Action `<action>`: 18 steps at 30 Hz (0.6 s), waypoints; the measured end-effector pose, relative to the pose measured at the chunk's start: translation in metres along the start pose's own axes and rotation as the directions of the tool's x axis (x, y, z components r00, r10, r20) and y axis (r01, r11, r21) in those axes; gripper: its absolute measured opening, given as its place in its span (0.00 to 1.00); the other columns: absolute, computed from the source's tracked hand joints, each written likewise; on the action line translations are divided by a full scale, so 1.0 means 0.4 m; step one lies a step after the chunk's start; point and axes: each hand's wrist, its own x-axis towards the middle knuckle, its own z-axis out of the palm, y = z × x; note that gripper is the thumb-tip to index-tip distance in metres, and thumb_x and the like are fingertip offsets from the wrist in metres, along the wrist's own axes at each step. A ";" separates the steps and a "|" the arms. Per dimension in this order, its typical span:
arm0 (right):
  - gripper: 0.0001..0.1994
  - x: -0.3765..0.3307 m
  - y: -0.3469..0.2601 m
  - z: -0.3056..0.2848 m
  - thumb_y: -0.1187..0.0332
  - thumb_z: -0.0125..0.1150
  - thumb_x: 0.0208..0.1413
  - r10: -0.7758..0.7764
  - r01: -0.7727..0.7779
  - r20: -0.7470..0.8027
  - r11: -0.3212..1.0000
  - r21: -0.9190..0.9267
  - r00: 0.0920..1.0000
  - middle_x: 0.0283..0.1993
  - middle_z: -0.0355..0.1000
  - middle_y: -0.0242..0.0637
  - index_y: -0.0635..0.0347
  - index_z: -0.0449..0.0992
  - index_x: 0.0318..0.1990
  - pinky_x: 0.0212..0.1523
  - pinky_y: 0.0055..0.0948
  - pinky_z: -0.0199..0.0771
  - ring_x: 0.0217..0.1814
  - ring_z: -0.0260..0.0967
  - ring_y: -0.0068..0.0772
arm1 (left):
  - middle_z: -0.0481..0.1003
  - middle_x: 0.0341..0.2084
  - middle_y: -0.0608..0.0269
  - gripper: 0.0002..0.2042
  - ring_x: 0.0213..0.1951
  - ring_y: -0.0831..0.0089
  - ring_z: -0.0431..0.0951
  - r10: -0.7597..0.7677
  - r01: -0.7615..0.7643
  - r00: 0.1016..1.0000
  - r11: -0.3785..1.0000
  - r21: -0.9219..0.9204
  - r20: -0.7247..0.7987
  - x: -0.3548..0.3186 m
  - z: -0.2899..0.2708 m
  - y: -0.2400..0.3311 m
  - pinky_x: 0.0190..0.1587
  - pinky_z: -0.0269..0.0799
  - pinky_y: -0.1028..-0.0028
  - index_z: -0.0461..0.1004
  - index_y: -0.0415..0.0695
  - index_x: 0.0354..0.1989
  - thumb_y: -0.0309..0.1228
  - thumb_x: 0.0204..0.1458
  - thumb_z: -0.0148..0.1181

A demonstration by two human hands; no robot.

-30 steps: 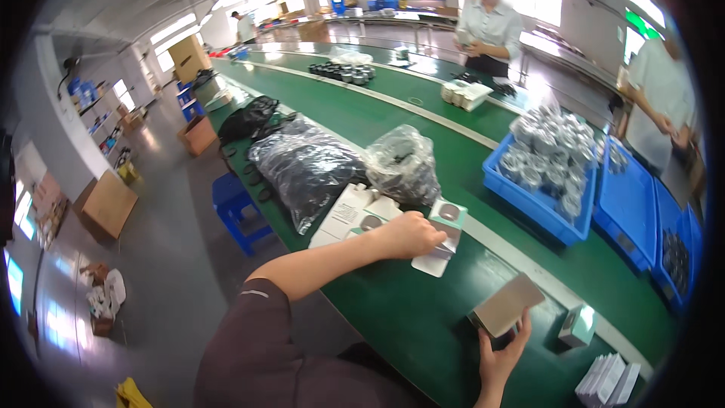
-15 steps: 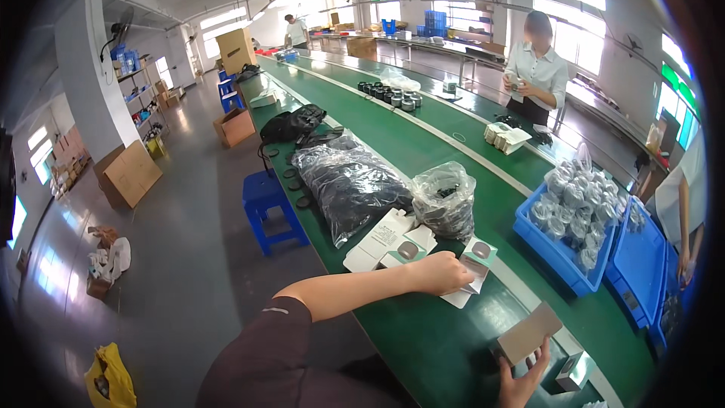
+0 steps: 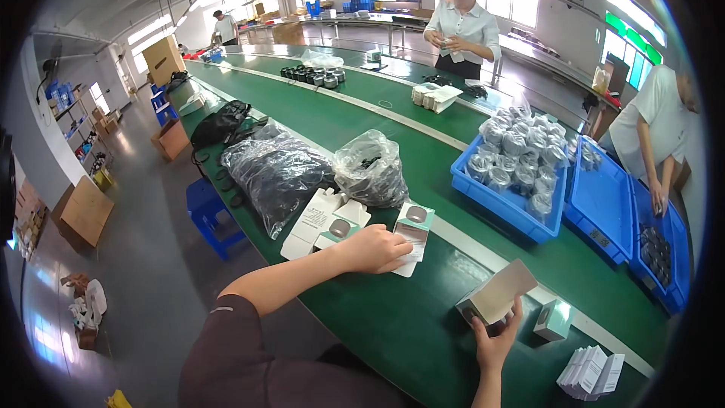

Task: The person assembles cardboard product boxes, inserts packaged components along with manuals and accessories into each box by hand, folds them closed, and stacks the completed packages on the table.

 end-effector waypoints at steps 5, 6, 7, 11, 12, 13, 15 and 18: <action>0.51 0.003 0.018 -0.004 0.73 0.77 0.52 -0.022 0.023 0.020 0.997 -0.067 1.000 0.68 0.66 0.43 0.49 0.50 0.81 0.65 0.38 0.75 0.67 0.70 0.38 | 0.79 0.31 0.64 0.15 0.35 0.62 0.83 0.023 -0.023 0.999 1.000 0.012 0.036 0.001 0.017 -0.021 0.41 0.72 0.65 0.76 0.48 0.40 0.46 0.59 0.68; 0.51 0.006 0.029 -0.007 0.73 0.78 0.51 -0.034 0.035 0.011 0.997 -0.067 0.999 0.70 0.65 0.44 0.52 0.52 0.80 0.64 0.37 0.75 0.67 0.70 0.38 | 0.79 0.31 0.65 0.16 0.35 0.63 0.83 0.031 -0.032 0.998 0.999 0.016 0.046 0.007 0.016 -0.026 0.41 0.71 0.65 0.76 0.48 0.39 0.47 0.58 0.68; 0.50 0.007 0.036 -0.008 0.74 0.79 0.50 -0.047 0.046 0.001 0.997 -0.068 0.999 0.71 0.64 0.45 0.55 0.54 0.79 0.63 0.37 0.76 0.67 0.70 0.38 | 0.79 0.31 0.65 0.16 0.35 0.63 0.83 0.033 -0.034 0.998 0.999 0.013 0.049 0.010 0.013 -0.030 0.41 0.71 0.65 0.76 0.48 0.39 0.47 0.58 0.68; 0.50 0.010 0.030 -0.007 0.74 0.79 0.49 -0.042 0.043 0.015 0.997 -0.063 0.999 0.71 0.64 0.44 0.56 0.55 0.79 0.63 0.36 0.75 0.68 0.69 0.37 | 0.83 0.34 0.66 0.15 0.37 0.64 0.84 -0.042 0.050 0.984 0.998 -0.040 0.174 0.019 -0.004 -0.045 0.42 0.71 0.64 0.80 0.50 0.43 0.48 0.59 0.66; 0.50 0.010 0.039 -0.011 0.74 0.79 0.49 -0.049 0.050 0.013 0.995 -0.086 0.999 0.71 0.64 0.44 0.56 0.55 0.79 0.63 0.36 0.75 0.68 0.70 0.37 | 0.84 0.35 0.67 0.15 0.37 0.64 0.84 -0.063 0.077 0.980 0.995 -0.064 0.191 0.020 -0.006 -0.046 0.42 0.71 0.63 0.82 0.50 0.44 0.47 0.61 0.65; 0.50 0.009 0.043 -0.013 0.74 0.79 0.48 -0.056 0.057 0.012 0.992 -0.109 0.998 0.70 0.65 0.44 0.56 0.55 0.79 0.62 0.36 0.75 0.68 0.70 0.37 | 0.84 0.35 0.67 0.15 0.37 0.64 0.84 -0.063 0.076 0.980 0.995 -0.064 0.191 0.023 -0.007 -0.044 0.42 0.71 0.63 0.82 0.50 0.44 0.47 0.61 0.65; 0.51 0.005 0.036 -0.012 0.73 0.80 0.48 -0.030 0.031 0.014 0.995 -0.097 0.999 0.70 0.65 0.44 0.56 0.55 0.79 0.62 0.36 0.76 0.68 0.70 0.37 | 0.86 0.35 0.66 0.12 0.37 0.64 0.85 -0.095 0.106 0.974 0.994 -0.041 0.208 0.030 -0.008 -0.039 0.42 0.71 0.63 0.83 0.52 0.47 0.44 0.63 0.62; 0.51 0.006 0.028 -0.007 0.73 0.80 0.47 -0.028 0.029 0.012 0.996 -0.084 1.000 0.70 0.66 0.43 0.56 0.55 0.79 0.62 0.36 0.76 0.68 0.69 0.38 | 0.85 0.33 0.65 0.08 0.35 0.63 0.84 -0.080 0.085 0.962 0.996 -0.006 0.261 0.036 -0.003 -0.037 0.42 0.70 0.63 0.83 0.51 0.44 0.38 0.63 0.61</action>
